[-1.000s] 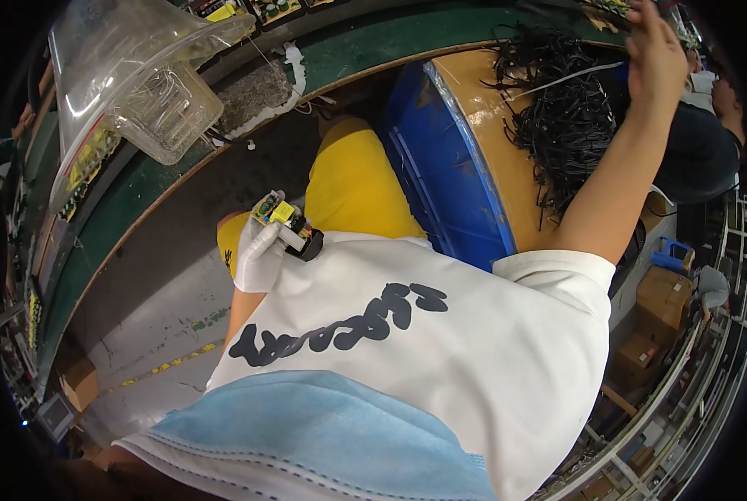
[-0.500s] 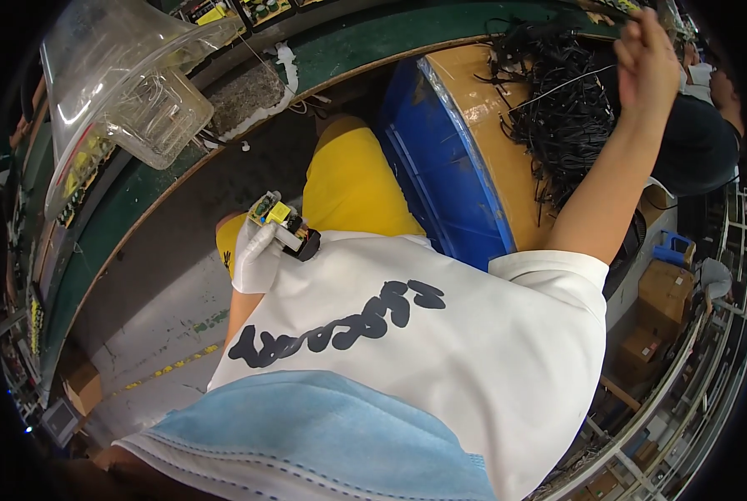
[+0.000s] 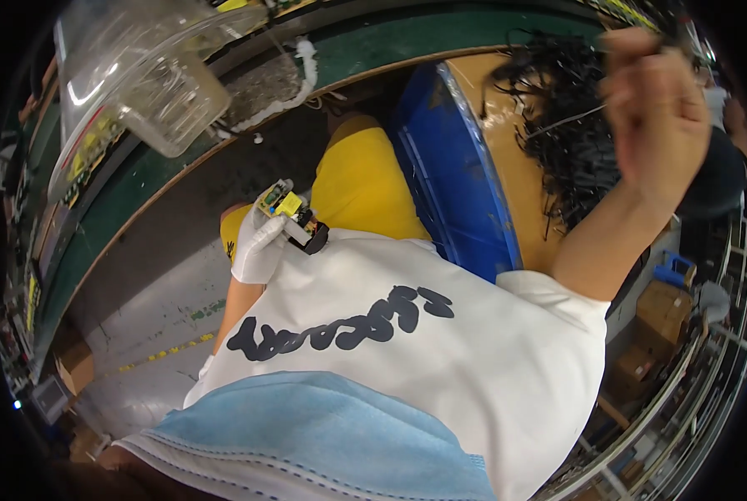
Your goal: Assembling electronic components by connecting wires to circuit boards on an assembly line.
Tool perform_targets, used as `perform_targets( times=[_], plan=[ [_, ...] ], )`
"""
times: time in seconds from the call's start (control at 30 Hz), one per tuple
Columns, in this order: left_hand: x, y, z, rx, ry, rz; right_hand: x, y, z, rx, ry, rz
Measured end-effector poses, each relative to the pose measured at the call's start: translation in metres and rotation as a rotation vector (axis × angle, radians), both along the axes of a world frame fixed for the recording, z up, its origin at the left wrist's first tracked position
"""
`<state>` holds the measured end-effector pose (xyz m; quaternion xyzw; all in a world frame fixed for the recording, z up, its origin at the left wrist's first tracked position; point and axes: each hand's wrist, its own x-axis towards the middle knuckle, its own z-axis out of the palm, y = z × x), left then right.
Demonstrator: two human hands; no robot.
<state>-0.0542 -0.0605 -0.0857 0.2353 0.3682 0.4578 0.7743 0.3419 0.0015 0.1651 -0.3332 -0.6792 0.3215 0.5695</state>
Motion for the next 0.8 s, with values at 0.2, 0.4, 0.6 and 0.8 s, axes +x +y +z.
perform_targets(
  times=[0.2,0.4,0.6,0.8],
  plan=[
    [-0.008,0.008,0.021,0.177,0.119,-0.004,-0.127,-0.003,-0.086,-0.698,-0.220,0.249],
    [0.006,0.012,0.070,0.224,0.148,0.091,-0.176,-0.013,-0.117,-0.358,-0.351,0.236],
    [0.008,0.014,0.074,0.223,0.146,0.082,-0.183,-0.016,-0.124,-0.260,-0.398,0.194],
    [0.012,0.016,0.074,0.262,0.140,0.082,-0.183,-0.018,-0.124,-0.243,-0.394,0.206]
  ],
)
